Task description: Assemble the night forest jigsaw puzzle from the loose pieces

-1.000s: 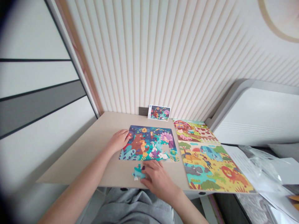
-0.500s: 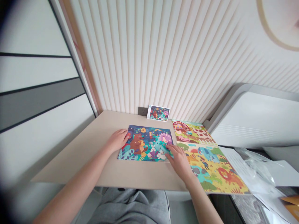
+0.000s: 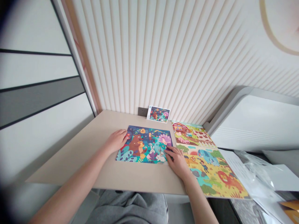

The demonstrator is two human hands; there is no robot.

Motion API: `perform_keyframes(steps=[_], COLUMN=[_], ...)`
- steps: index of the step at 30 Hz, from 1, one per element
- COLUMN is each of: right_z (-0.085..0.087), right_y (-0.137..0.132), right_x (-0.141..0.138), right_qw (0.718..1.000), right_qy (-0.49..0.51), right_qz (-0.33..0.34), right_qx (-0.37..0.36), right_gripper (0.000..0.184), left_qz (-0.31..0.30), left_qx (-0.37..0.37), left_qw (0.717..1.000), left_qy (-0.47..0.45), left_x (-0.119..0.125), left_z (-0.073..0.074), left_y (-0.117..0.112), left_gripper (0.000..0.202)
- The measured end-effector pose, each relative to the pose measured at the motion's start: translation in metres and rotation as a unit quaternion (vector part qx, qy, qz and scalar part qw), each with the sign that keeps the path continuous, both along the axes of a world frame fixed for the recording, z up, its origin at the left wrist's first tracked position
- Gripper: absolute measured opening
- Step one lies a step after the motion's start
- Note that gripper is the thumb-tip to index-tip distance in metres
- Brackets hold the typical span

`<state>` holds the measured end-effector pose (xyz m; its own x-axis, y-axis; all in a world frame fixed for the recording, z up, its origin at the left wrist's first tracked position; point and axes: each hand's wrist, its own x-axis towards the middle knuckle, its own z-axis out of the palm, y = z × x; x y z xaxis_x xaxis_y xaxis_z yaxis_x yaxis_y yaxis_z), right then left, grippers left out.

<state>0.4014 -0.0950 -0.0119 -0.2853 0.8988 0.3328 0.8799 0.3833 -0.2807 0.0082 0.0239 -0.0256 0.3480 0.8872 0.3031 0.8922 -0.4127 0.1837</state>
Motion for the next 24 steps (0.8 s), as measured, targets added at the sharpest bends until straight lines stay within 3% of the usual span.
perform_keyframes(steps=[24], right_z=[0.009], right_y=[-0.006], right_x=[-0.011], right_qw=[0.999], right_qy=[-0.041], right_qz=[0.01], right_qx=[0.029], right_gripper=[0.038], left_qz=[-0.002], left_qx=[0.005], left_qw=[1.0], left_qy=[0.004], left_x=[0.0], left_z=[0.0], left_y=[0.0], left_gripper=[0.032])
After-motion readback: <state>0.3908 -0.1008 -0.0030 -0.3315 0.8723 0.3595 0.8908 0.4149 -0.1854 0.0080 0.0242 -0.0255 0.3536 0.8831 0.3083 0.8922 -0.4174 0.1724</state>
